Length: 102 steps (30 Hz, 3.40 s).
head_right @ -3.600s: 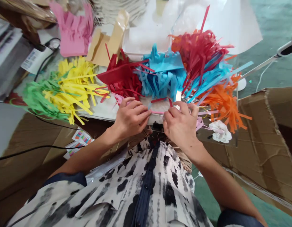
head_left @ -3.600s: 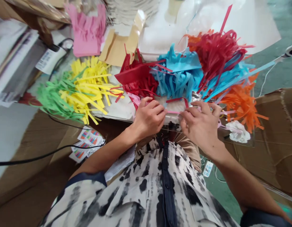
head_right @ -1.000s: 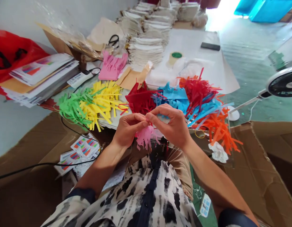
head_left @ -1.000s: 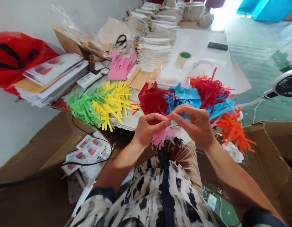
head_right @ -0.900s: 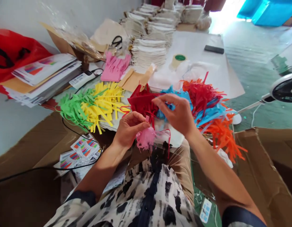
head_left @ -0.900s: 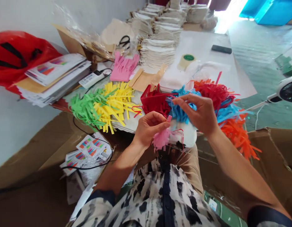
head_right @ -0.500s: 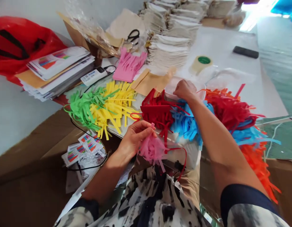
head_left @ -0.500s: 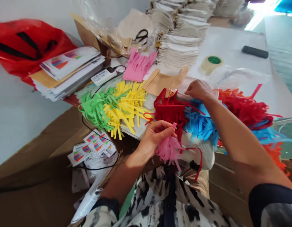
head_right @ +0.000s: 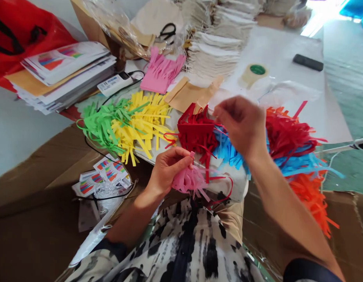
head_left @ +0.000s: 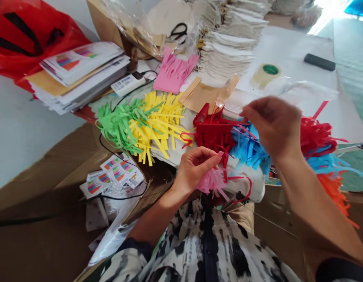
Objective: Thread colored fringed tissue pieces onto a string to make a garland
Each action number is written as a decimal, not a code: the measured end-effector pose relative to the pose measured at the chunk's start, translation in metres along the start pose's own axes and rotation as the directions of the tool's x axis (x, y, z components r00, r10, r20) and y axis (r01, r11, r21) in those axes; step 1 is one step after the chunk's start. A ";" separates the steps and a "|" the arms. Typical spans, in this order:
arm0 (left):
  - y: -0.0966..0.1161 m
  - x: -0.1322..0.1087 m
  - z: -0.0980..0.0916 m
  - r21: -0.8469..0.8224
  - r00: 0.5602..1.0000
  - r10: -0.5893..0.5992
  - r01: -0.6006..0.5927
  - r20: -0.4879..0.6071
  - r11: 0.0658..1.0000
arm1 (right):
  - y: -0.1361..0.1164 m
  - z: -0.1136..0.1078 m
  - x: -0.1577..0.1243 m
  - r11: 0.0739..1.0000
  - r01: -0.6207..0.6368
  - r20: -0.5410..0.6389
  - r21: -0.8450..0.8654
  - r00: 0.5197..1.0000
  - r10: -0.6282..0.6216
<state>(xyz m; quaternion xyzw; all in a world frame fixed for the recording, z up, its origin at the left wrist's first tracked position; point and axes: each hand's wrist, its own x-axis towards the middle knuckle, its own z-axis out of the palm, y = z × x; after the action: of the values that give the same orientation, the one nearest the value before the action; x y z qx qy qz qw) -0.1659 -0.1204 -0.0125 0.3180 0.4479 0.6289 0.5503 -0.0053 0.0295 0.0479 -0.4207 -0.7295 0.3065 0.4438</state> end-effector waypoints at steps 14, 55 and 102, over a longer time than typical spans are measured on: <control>0.001 -0.062 0.020 0.130 0.967 0.242 -0.251 0.077 0.959 | -0.040 0.024 -0.154 0.679 -0.201 0.037 0.706 0.968 0.248; -0.004 -0.081 0.025 0.220 0.882 0.459 -0.471 0.106 0.854 | -0.040 0.027 -0.188 0.700 -0.122 -0.055 0.703 0.973 0.224; -0.039 -0.077 0.034 0.441 0.880 -0.067 -0.168 0.470 0.882 | -0.012 -0.039 -0.205 0.879 -0.316 0.137 0.357 0.949 0.285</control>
<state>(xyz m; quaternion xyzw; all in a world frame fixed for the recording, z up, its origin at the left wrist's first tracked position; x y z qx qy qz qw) -0.1046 -0.1889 -0.0269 0.5965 0.4302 0.4200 0.5318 0.0779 -0.1544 -0.0058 -0.4235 -0.6006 0.5216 0.4334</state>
